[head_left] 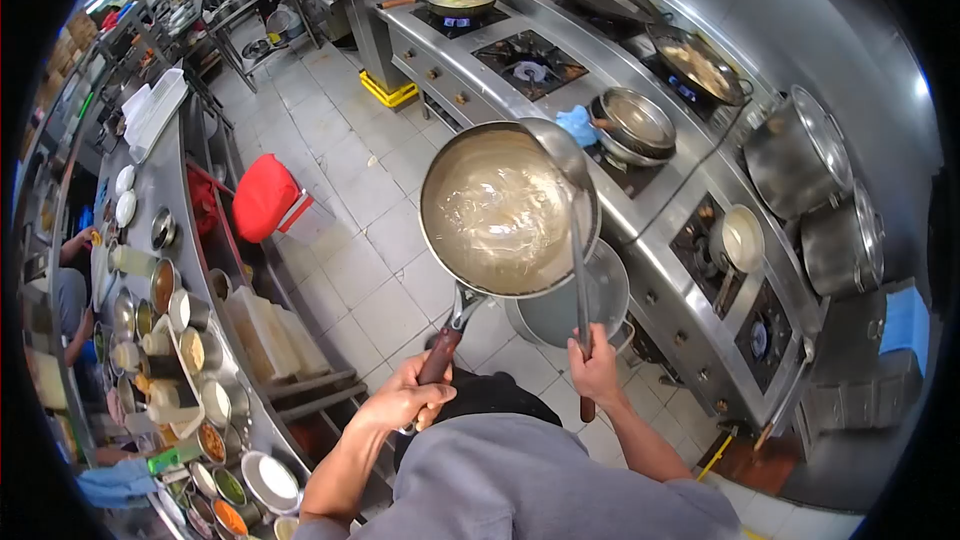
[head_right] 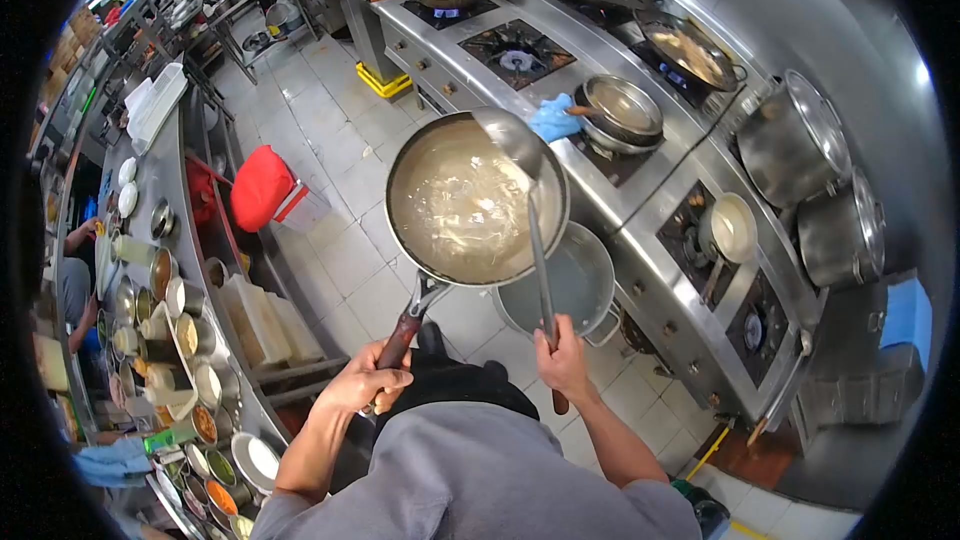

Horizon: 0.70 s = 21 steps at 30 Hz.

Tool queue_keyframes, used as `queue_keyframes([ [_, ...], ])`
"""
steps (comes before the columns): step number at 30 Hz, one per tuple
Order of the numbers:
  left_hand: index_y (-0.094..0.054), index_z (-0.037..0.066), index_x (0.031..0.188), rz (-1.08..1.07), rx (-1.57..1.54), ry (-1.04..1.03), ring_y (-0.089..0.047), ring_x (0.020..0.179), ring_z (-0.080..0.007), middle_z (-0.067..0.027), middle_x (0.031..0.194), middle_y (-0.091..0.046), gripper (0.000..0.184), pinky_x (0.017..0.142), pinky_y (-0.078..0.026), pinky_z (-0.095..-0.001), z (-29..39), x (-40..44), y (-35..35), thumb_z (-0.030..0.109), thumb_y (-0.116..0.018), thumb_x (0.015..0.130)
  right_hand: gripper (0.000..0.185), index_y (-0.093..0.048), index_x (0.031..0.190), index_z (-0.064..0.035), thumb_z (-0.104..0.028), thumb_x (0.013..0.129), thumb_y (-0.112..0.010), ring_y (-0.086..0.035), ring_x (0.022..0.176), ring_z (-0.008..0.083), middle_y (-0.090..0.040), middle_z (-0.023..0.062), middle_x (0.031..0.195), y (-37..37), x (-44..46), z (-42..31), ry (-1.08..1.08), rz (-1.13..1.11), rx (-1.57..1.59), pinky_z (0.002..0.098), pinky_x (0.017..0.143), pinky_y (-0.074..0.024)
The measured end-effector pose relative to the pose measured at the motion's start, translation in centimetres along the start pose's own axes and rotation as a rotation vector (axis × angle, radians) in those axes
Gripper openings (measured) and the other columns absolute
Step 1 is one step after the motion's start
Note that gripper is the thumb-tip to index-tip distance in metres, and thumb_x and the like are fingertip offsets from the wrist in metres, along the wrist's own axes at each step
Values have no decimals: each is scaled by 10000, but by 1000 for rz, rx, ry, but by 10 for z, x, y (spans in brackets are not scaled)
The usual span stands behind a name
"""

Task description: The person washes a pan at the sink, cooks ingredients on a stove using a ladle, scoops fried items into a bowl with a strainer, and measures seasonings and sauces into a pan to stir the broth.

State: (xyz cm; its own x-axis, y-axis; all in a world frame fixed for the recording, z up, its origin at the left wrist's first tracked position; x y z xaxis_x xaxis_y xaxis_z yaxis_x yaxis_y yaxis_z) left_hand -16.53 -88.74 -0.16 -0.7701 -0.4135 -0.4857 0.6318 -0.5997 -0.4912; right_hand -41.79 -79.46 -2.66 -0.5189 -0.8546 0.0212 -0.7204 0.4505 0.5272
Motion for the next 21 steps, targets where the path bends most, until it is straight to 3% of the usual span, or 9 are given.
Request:
queue_keyframes([
  [5,-434,44,862,79,38,-7,-381,344,-98,-9,487,-412,177,327,-323,-251,67,68,78,15,-586,776,204,-472,994,-20,-93,834,-575,-605,572,265,-566,146,653,-71,102,-3,-14,-64,28,348,545,-454],
  [6,-433,46,860,83,58,0,-379,343,-98,-8,488,-413,178,327,-319,-251,83,81,92,16,-586,774,180,-494,964,-20,-108,836,-586,-468,500,102,-490,51,576,-82,119,-6,-2,-7,114,291,475,-373],
  [14,-420,58,798,-62,153,111,-378,376,-82,-1,541,-408,163,331,-314,-241,204,189,180,17,-573,758,196,-496,972,-20,-117,831,-592,-510,523,155,-517,97,624,-142,209,-18,-175,106,59,296,519,-414],
  [17,-421,59,801,-109,164,151,-376,376,-78,-1,546,-406,170,325,-309,-244,238,246,197,16,-579,753,204,-502,977,-18,-121,828,-597,-520,545,155,-528,100,641,-138,243,-21,-160,271,41,305,534,-421],
  [21,-422,60,808,-177,185,192,-375,378,-76,0,547,-399,174,324,-306,-245,273,323,212,16,-581,754,198,-509,976,-23,-120,829,-599,-496,547,135,-522,75,635,-134,288,-8,-316,361,34,302,528,-411],
])
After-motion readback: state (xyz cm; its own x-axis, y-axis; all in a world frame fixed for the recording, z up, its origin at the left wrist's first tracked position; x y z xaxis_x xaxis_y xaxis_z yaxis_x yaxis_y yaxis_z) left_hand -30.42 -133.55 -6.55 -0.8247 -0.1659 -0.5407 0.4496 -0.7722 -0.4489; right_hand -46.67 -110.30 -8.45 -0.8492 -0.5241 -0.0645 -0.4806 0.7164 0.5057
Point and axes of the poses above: each hand's wrist, its own x-axis towards the middle knuckle, its own y-axis out of the back of the hand, z = x × y, the point moved 9 cm from there along x, towards the middle knuckle
